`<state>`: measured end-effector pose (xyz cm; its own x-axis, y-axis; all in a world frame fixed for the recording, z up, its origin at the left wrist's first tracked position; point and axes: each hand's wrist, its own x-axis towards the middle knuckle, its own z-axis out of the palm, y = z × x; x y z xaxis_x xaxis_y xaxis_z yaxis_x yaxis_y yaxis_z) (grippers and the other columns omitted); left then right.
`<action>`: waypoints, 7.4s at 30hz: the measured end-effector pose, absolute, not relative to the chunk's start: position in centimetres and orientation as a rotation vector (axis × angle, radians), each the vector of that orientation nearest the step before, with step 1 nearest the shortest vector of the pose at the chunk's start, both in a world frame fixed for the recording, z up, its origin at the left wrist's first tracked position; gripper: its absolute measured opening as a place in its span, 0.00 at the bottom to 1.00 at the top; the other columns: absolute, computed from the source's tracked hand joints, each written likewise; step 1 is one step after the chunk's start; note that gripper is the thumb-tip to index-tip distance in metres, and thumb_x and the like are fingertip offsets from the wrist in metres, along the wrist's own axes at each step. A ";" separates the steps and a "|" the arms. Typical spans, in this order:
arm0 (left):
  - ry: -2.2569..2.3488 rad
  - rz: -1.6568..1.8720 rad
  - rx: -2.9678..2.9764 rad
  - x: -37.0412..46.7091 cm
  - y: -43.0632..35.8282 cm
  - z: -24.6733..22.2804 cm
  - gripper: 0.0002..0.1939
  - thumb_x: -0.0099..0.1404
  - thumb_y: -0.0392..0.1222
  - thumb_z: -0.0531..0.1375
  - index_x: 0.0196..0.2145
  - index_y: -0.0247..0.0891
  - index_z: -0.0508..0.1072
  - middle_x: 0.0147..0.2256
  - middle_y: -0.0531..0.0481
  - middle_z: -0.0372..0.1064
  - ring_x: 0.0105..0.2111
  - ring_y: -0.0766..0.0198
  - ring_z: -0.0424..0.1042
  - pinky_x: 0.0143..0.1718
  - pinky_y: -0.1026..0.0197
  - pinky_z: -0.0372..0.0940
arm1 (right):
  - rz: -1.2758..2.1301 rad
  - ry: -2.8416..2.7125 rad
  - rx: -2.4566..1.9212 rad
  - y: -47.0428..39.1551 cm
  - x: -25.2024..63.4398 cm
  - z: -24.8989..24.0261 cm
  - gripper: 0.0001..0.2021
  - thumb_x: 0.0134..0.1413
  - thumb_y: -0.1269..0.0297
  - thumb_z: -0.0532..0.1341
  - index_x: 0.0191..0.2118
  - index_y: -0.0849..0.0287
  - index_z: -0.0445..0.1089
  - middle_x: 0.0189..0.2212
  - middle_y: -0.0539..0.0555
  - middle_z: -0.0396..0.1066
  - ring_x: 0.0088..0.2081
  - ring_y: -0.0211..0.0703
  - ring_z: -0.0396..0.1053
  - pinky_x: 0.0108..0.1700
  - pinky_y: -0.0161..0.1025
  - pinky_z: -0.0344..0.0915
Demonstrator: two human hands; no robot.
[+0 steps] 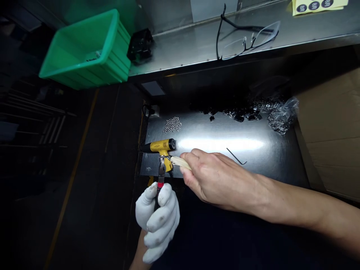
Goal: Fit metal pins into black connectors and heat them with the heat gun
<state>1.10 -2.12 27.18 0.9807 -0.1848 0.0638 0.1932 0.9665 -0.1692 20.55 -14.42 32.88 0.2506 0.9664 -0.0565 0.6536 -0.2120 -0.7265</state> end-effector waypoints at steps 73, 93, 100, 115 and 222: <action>0.302 0.066 0.753 0.7 -1.3 26.0 0.21 0.77 0.48 0.51 0.50 0.29 0.75 0.28 0.44 0.70 0.22 0.63 0.71 0.19 0.60 0.71 | 0.565 -1.534 -2.037 -14.7 20.0 34.5 0.15 0.75 0.59 0.48 0.46 0.56 0.70 0.36 0.55 0.67 0.36 0.48 0.66 0.37 0.45 0.66; 0.331 0.094 0.805 1.2 -1.8 25.8 0.22 0.78 0.50 0.50 0.50 0.28 0.74 0.26 0.45 0.71 0.24 0.60 0.72 0.24 0.58 0.70 | 0.268 -1.605 -2.251 -14.7 18.8 34.6 0.19 0.75 0.58 0.48 0.59 0.62 0.68 0.40 0.56 0.69 0.39 0.52 0.70 0.40 0.50 0.68; 0.273 0.122 0.780 1.4 -1.9 25.9 0.21 0.78 0.49 0.49 0.48 0.30 0.74 0.31 0.44 0.72 0.25 0.60 0.74 0.24 0.58 0.71 | 0.557 -1.498 -2.165 -14.5 19.7 35.3 0.17 0.76 0.57 0.46 0.54 0.57 0.69 0.40 0.53 0.67 0.40 0.49 0.68 0.45 0.50 0.68; 0.237 0.064 0.721 1.2 -1.2 25.4 0.22 0.77 0.50 0.50 0.51 0.28 0.73 0.29 0.44 0.71 0.23 0.61 0.72 0.23 0.58 0.70 | 0.506 -1.535 -2.172 -14.4 19.5 35.7 0.16 0.75 0.58 0.46 0.46 0.56 0.68 0.38 0.54 0.66 0.37 0.49 0.66 0.41 0.48 0.66; 0.777 0.468 1.665 4.0 -3.6 25.5 0.18 0.79 0.49 0.52 0.51 0.39 0.79 0.48 0.44 0.79 0.49 0.55 0.77 0.52 0.57 0.72 | 0.208 -1.546 -2.309 -12.6 18.1 34.1 0.19 0.74 0.62 0.49 0.56 0.66 0.71 0.39 0.58 0.72 0.38 0.54 0.70 0.40 0.51 0.67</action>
